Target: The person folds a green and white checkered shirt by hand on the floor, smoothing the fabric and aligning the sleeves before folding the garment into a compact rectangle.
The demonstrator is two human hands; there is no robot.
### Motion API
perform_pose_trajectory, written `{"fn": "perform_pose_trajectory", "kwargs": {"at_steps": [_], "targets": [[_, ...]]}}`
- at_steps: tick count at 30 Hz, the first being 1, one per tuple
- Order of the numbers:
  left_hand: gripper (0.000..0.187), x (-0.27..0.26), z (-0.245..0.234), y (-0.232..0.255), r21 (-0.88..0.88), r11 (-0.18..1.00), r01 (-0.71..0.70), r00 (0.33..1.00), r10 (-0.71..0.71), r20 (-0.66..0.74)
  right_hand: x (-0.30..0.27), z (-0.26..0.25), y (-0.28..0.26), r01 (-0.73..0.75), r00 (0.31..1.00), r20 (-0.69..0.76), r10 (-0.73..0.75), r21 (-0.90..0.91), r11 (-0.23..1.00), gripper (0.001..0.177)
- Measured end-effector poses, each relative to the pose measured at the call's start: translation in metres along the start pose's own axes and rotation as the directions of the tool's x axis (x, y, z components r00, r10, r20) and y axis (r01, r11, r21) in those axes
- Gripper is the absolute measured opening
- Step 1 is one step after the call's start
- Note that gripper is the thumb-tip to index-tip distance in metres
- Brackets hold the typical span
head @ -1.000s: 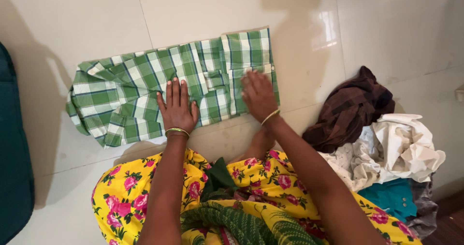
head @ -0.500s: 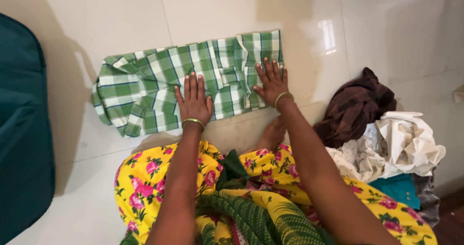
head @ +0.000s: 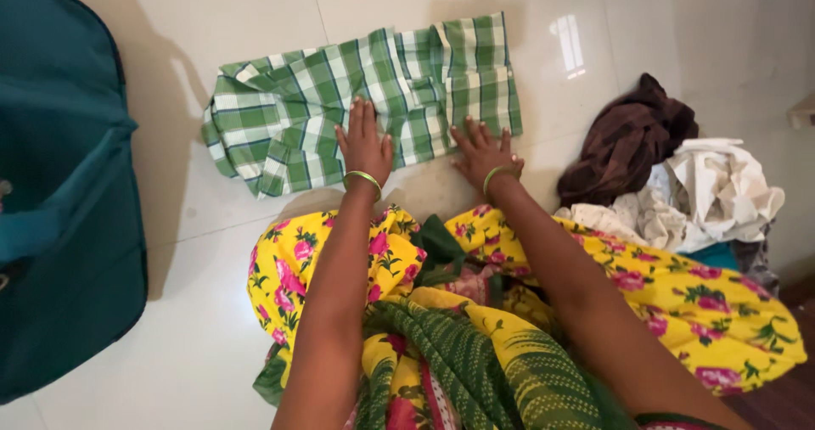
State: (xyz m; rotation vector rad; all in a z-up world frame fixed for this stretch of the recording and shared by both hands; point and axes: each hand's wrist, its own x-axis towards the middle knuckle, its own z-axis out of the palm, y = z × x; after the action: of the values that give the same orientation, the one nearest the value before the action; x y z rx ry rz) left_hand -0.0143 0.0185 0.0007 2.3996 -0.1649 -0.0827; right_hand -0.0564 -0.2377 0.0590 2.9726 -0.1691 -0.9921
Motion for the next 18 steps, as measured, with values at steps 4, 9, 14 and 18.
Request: {"fn": "perform_pose_trajectory", "kwargs": {"at_steps": [4, 9, 14, 18], "targets": [[0.07, -0.025, -0.014, 0.002, -0.117, 0.992, -0.039, 0.989, 0.022, -0.147, 0.001, -0.022, 0.01, 0.087, 0.965, -0.233, -0.118, -0.142, 0.986, 0.061], [0.07, -0.075, -0.058, 0.008, -0.222, 0.972, -0.073, 0.967, 0.015, -0.252, 0.003, -0.061, 0.004, 0.094, 0.896, -0.433, -0.094, -0.023, 0.995, 0.056], [0.061, -0.144, -0.127, 0.027, -0.368, 0.917, -0.154, 0.903, -0.021, -0.43, -0.006, -0.087, -0.049, 0.373, 0.667, -0.732, -0.14, 0.165, 0.913, 0.037], [0.055, -0.239, -0.177, 0.025, -0.508, 0.85, -0.138, 0.817, -0.192, -0.544, -0.037, -0.115, -0.079, 0.492, 0.593, -0.789, -0.164, 0.193, 0.849, 0.033]]}}
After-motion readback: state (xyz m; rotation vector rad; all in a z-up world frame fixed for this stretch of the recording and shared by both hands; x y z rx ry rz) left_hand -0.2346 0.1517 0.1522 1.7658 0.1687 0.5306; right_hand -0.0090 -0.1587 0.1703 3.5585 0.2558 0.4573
